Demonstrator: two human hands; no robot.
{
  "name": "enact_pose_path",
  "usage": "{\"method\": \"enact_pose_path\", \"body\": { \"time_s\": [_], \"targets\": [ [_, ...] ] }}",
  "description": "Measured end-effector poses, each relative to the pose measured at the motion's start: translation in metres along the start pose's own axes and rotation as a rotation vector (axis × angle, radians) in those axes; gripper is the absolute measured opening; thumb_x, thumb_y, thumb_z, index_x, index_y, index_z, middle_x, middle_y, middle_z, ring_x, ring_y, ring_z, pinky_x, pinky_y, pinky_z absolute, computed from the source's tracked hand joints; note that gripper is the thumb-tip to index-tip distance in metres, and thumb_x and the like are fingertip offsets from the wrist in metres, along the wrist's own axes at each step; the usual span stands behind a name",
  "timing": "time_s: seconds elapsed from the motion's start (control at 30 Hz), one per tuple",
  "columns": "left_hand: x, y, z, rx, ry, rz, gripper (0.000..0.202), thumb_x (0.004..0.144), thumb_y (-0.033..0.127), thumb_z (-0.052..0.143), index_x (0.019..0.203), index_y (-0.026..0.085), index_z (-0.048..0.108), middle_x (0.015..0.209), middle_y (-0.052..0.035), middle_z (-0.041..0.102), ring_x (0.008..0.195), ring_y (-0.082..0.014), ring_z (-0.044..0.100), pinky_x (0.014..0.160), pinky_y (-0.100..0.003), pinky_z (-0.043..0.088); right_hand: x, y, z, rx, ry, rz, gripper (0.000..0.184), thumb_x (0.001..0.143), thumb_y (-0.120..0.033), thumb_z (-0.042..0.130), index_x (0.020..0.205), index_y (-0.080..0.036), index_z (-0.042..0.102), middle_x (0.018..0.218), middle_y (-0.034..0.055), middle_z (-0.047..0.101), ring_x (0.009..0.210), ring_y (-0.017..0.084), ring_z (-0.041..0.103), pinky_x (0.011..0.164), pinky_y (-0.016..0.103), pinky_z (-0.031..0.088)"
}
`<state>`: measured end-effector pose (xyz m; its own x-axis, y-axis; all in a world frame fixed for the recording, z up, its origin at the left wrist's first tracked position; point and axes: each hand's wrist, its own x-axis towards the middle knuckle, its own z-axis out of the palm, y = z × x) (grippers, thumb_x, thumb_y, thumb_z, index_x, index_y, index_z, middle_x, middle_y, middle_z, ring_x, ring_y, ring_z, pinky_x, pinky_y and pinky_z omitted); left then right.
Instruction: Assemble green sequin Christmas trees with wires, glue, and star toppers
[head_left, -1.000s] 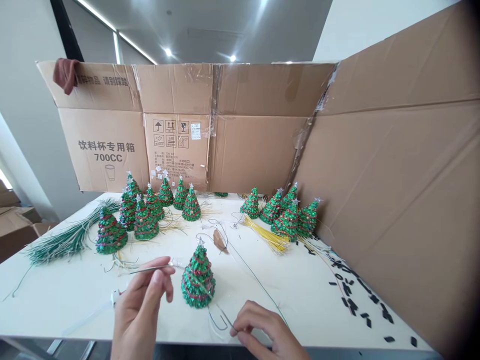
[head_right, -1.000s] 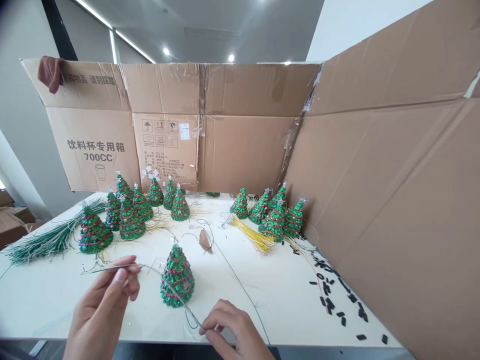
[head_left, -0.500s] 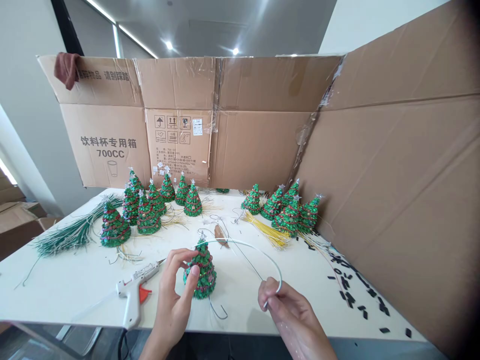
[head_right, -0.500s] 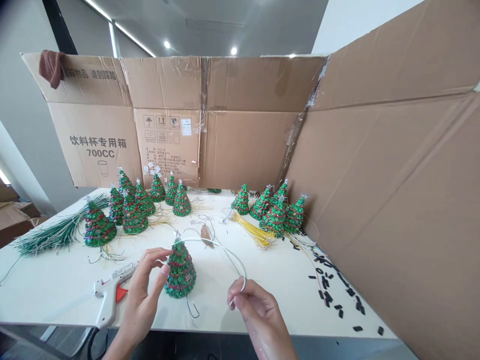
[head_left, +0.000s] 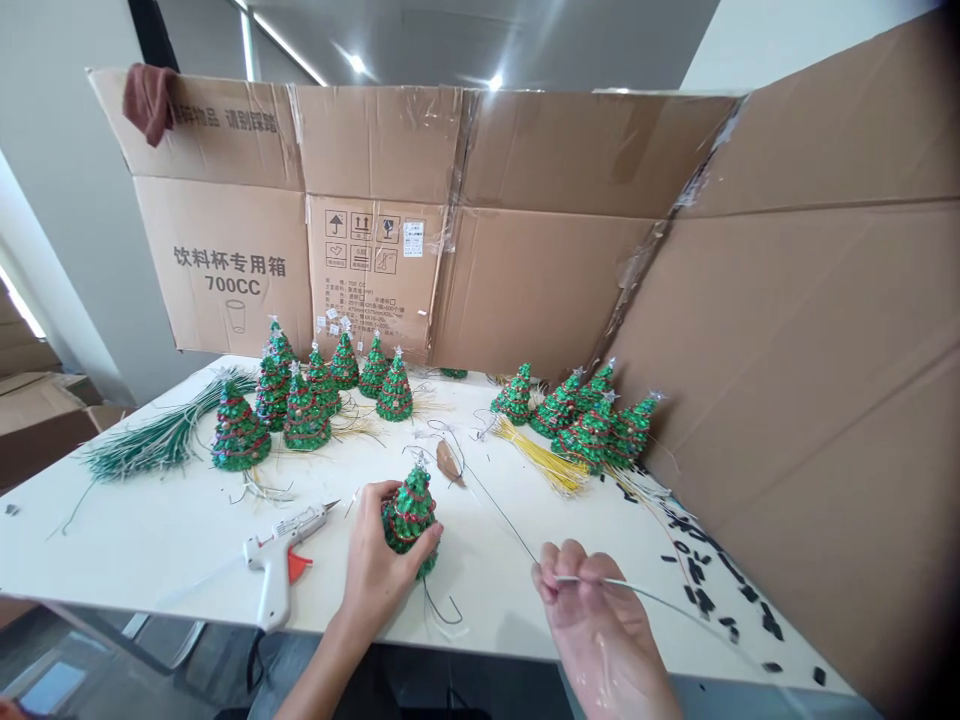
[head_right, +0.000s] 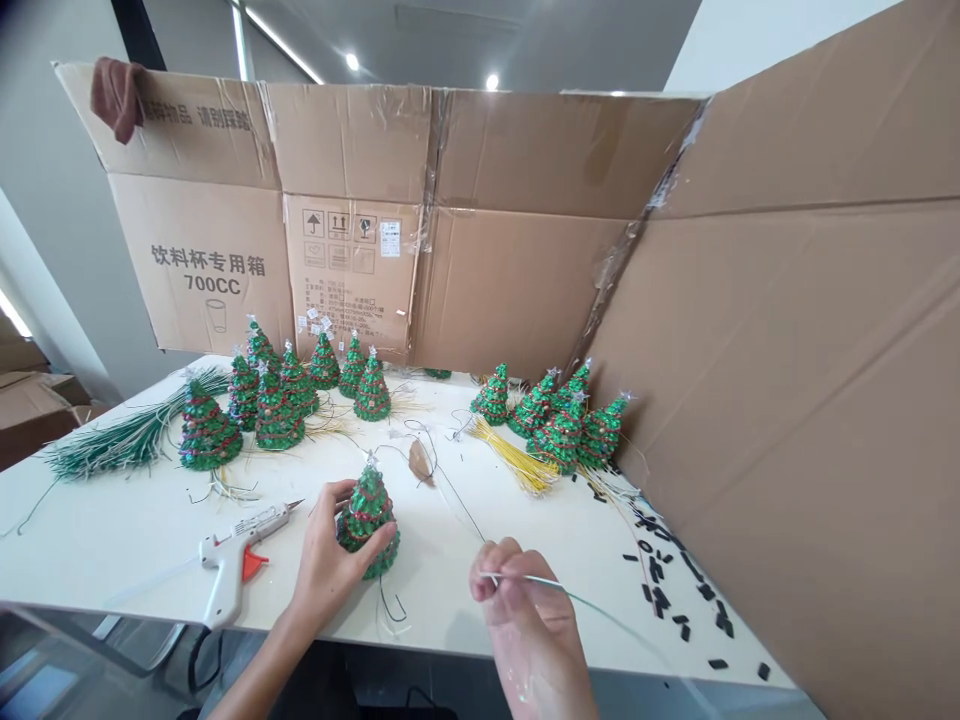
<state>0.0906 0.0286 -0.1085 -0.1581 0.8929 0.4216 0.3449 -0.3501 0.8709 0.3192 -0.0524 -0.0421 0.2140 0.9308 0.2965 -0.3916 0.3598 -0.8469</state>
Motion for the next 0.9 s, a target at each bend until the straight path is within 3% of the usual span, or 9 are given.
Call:
{"method": "enact_pose_path", "body": {
  "time_s": [0.1,0.27,0.4,0.53,0.9],
  "targets": [
    [-0.001,0.003,-0.003,-0.088,-0.035,-0.012,0.052,0.093,0.052,0.084,0.131,0.025,0.060,0.126,-0.0084,0.071,0.120,-0.0298,0.071,0.106,-0.048,0.057,0.003,0.008,0.011,-0.230,0.027,-0.010,0.020,0.091,-0.049,0.090,0.092,-0.029,0.085,0.097,0.0054,0.070,0.086,0.020,0.065,0.080,0.035,0.058],
    [-0.006,0.006,-0.005,-0.303,-0.099,-0.100,0.062,0.098,0.056,0.077,0.145,0.024,0.052,0.134,-0.0113,0.071,0.121,-0.0281,0.074,0.105,-0.045,0.060,0.010,0.016,0.035,-0.444,-0.008,-0.029,0.022,0.093,-0.047,0.088,0.097,-0.026,0.086,0.096,0.0066,0.076,0.092,0.024,0.071,0.089,0.038,0.062],
    [-0.009,0.008,-0.009,-0.329,-0.168,-0.107,0.061,0.103,0.056,0.072,0.149,0.023,0.051,0.140,-0.0136,0.069,0.128,-0.0301,0.071,0.106,-0.046,0.058,0.016,0.018,0.053,-0.492,-0.050,-0.028,0.024,0.094,-0.048,0.086,0.097,-0.024,0.086,0.097,0.0072,0.078,0.096,0.026,0.074,0.094,0.039,0.064],
    [-0.009,0.007,-0.009,-0.334,-0.167,-0.083,0.059,0.105,0.053,0.071,0.152,0.023,0.052,0.143,-0.0148,0.068,0.130,-0.0312,0.069,0.111,-0.048,0.056,0.020,0.020,0.066,-0.472,-0.042,0.033,0.031,0.091,-0.053,0.087,0.096,-0.023,0.086,0.097,0.0079,0.080,0.094,0.026,0.076,0.092,0.038,0.066],
    [-0.009,0.010,-0.006,-0.262,-0.186,-0.039,0.056,0.099,0.047,0.079,0.146,0.025,0.055,0.141,-0.0109,0.070,0.131,-0.0292,0.069,0.114,-0.047,0.054,0.029,0.030,0.079,-0.445,-0.048,-0.002,0.027,0.093,-0.049,0.087,0.100,-0.023,0.085,0.103,0.0075,0.082,0.097,0.024,0.078,0.093,0.035,0.066]
  ]
}}
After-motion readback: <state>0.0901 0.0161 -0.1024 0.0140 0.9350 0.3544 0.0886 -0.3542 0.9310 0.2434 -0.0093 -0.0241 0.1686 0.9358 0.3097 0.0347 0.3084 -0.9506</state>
